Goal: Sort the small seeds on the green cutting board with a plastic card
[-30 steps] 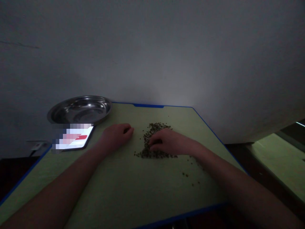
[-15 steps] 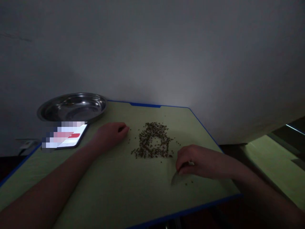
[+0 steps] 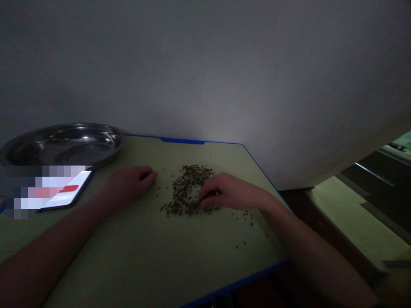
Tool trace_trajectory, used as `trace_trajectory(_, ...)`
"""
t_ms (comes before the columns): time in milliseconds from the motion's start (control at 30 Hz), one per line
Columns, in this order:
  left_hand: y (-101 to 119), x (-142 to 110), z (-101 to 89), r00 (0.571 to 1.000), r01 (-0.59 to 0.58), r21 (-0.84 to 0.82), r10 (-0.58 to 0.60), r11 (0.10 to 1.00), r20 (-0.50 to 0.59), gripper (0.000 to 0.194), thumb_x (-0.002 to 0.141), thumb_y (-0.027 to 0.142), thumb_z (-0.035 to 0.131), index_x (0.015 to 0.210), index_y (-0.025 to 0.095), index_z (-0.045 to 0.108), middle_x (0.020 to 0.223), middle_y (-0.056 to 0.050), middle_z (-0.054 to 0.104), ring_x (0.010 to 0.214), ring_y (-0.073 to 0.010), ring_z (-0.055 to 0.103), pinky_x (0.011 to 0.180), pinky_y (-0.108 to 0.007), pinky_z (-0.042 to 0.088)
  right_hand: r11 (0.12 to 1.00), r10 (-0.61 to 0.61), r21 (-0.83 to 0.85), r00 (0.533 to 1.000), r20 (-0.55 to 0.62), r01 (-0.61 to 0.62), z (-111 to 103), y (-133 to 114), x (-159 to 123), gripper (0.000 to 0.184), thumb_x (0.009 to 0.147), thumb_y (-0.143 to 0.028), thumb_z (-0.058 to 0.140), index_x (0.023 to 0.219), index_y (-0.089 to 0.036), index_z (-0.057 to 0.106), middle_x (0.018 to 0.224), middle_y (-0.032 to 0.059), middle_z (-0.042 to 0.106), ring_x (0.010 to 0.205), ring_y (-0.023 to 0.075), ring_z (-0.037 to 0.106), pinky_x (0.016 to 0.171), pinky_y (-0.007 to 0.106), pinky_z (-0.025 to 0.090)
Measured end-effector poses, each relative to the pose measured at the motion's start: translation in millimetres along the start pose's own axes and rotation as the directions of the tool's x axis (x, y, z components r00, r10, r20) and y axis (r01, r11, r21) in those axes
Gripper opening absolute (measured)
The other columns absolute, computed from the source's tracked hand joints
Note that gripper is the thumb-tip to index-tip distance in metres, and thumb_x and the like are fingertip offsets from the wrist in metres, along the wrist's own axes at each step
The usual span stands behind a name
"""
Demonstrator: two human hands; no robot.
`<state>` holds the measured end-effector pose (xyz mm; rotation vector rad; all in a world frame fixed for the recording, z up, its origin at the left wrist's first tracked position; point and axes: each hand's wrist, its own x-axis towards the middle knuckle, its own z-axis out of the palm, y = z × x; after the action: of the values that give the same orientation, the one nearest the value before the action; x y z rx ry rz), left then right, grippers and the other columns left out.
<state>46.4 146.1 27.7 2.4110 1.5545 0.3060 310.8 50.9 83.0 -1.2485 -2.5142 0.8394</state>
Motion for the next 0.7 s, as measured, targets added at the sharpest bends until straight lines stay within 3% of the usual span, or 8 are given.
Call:
trace_trajectory(67, -1, 0, 0.5, 1.000, -0.006, -0.004, 0.006, 1.000, -0.006, 0.034, 0.086, 0.041, 0.039, 0.083, 0.019, 0.064, 0.081, -0.004, 0.068, 0.071, -0.0178, 0.056, 0.061, -0.028, 0.034, 0.993, 0.108, 0.061, 0.986, -0.126, -0.101, -7, 9, -19, 0.013, 0.085, -0.026, 0.061, 0.088, -0.016, 0.069, 0.080, 0.0011, 0.067, 0.072, 0.0114, 0.058, 0.065, 0.023, 0.043)
trace_trajectory(133, -2, 0, 1.0, 1.000, -0.013, -0.008, 0.013, 1.000, -0.005, 0.035, 0.086, 0.042, 0.038, 0.081, 0.019, 0.064, 0.079, -0.005, 0.068, 0.069, -0.0179, 0.056, 0.061, -0.028, 0.034, 0.964, 0.254, 0.137, 0.937, -0.238, -0.227, -13, 25, -47, 0.015, 0.084, -0.030, 0.061, 0.085, -0.016, 0.067, 0.076, 0.0011, 0.065, 0.068, 0.0121, 0.057, 0.063, 0.025, 0.044)
trace_trajectory(333, -1, 0, 1.2, 1.000, -0.013, 0.004, 0.013, 1.000, -0.019, 0.038, 0.086, 0.044, 0.036, 0.082, 0.019, 0.065, 0.082, -0.007, 0.068, 0.070, -0.0198, 0.057, 0.061, -0.030, 0.034, 0.813, 0.582, 0.303, 0.695, -0.422, -0.497, -7, 70, -135, 0.028, 0.077, -0.042, 0.061, 0.089, -0.016, 0.063, 0.064, -0.0008, 0.058, 0.056, 0.0142, 0.053, 0.053, 0.029, 0.043)
trace_trajectory(433, 3, -2, -0.5, 1.000, -0.009, 0.000, 0.009, 1.000, -0.011, 0.037, 0.087, 0.042, 0.038, 0.085, 0.018, 0.066, 0.083, -0.007, 0.068, 0.072, -0.0195, 0.056, 0.062, -0.029, 0.033, 0.757, 0.651, 0.308, 0.623, -0.433, -0.577, 6, 75, -155, 0.033, 0.079, -0.043, 0.059, 0.097, -0.015, 0.062, 0.058, -0.0033, 0.053, 0.052, 0.0150, 0.052, 0.050, 0.029, 0.041)
trace_trajectory(500, 4, -2, -1.8, 1.000, 0.008, 0.005, -0.008, 1.000, -0.001, 0.037, 0.087, 0.042, 0.038, 0.084, 0.018, 0.065, 0.082, -0.007, 0.067, 0.072, -0.0192, 0.055, 0.062, -0.029, 0.033, 0.759, 0.646, 0.276, 0.628, -0.435, -0.590, 15, 74, -157, 0.033, 0.082, -0.041, 0.057, 0.103, -0.015, 0.060, 0.058, -0.0038, 0.052, 0.052, 0.0148, 0.049, 0.050, 0.029, 0.039)
trace_trajectory(700, 5, -3, -3.6, 1.000, 0.010, 0.015, -0.010, 1.000, 0.007, 0.035, 0.087, 0.041, 0.038, 0.084, 0.018, 0.064, 0.082, -0.006, 0.067, 0.072, -0.0183, 0.055, 0.063, -0.028, 0.034, 0.827, 0.560, 0.196, 0.733, -0.386, -0.528, 35, 62, -132, 0.023, 0.087, -0.032, 0.053, 0.104, -0.017, 0.057, 0.062, -0.0037, 0.049, 0.056, 0.0139, 0.045, 0.052, 0.028, 0.036)
